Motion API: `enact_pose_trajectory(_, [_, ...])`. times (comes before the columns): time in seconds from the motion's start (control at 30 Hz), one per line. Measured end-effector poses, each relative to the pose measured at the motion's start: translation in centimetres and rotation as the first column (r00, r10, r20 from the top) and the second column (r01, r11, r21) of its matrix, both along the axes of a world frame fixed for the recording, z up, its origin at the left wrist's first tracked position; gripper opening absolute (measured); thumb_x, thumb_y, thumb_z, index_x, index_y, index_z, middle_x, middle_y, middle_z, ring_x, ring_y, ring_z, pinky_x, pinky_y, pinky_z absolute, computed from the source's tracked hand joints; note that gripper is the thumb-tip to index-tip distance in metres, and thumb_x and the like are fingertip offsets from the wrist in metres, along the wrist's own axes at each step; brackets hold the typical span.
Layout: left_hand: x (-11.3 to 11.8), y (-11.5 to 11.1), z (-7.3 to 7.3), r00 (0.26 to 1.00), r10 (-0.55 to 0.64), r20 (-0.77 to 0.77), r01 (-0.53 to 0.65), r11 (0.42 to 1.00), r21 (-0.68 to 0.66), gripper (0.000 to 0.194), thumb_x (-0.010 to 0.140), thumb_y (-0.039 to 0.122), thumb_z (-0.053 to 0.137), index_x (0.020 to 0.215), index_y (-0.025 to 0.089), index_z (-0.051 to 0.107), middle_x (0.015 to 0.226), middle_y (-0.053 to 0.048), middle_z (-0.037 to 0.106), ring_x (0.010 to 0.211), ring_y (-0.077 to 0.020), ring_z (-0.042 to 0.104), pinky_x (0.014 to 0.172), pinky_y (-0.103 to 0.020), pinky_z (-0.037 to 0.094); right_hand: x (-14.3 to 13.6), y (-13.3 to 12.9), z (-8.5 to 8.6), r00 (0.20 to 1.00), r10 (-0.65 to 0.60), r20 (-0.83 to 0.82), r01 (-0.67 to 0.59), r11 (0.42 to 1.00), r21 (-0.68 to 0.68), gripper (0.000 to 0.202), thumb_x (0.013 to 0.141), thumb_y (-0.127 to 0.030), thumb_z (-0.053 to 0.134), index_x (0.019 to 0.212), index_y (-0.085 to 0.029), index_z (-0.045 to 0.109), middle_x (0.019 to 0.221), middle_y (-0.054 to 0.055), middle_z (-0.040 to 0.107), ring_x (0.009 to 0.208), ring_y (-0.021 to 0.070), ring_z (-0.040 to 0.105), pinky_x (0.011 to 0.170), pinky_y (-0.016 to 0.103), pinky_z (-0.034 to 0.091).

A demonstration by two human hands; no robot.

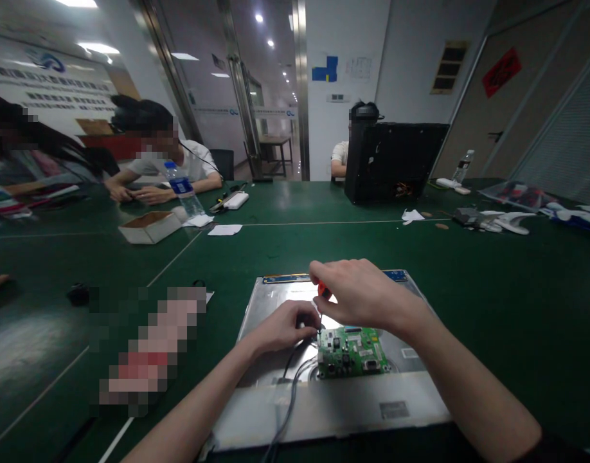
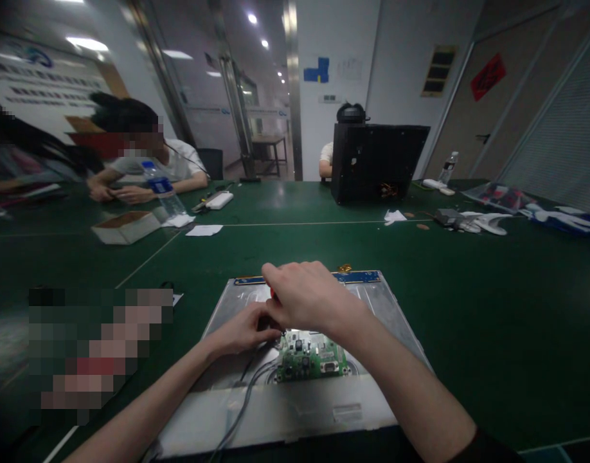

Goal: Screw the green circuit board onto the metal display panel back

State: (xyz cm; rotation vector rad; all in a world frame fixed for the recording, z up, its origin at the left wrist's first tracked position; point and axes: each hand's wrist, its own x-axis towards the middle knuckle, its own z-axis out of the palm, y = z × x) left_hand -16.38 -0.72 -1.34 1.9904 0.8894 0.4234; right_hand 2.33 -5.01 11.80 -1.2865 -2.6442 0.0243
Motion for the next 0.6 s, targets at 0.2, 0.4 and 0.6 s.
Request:
enact_pose_trajectory(0.2, [-0.04,-0.06,0.18,1.0,-0.015,0.001,0.015,1.0,-0.003,0.012,0.073,0.016,0.061,0.083,0.015,0.065,0.079,-0.002,0.065,0.071,-0.0158,0.057,0.068,-0.028,0.045,0.17,0.23,-0.01,1.0,-0.011,0.009,0.011,1.0,-0.028,0.027,0.088,-0.046,0.053,0.094,-0.02,0.059,0.077,0.003,0.067,0.064,0.0161,0.057,0.05,0.027,0.025])
enact_pose_trajectory(0.4, [-0.02,-0.1,0.23,1.0,-0.009,-0.001,0.009,1.0,0.011,0.009,0.072,0.016,0.061,0.08,0.015,0.064,0.076,-0.001,0.063,0.069,-0.0153,0.055,0.066,-0.027,0.044,0.24,-0.04,0.28,1.0,0.008,0.002,-0.008,0.999,-0.05,0.018,0.084,-0.03,0.055,0.097,-0.018,0.057,0.079,0.003,0.069,0.064,0.0155,0.057,0.05,0.027,0.026])
enact_pose_trajectory(0.6, [-0.06,-0.16,0.27,1.0,-0.021,0.0,0.021,1.0,0.022,0.008,0.074,0.018,0.061,0.081,0.015,0.064,0.081,-0.002,0.066,0.075,-0.0166,0.058,0.071,-0.029,0.046,0.27,-0.01,0.25,1.0,0.001,-0.006,-0.001,0.998,-0.056,0.027,0.087,-0.045,0.054,0.094,-0.02,0.059,0.077,0.003,0.068,0.064,0.016,0.058,0.05,0.027,0.027])
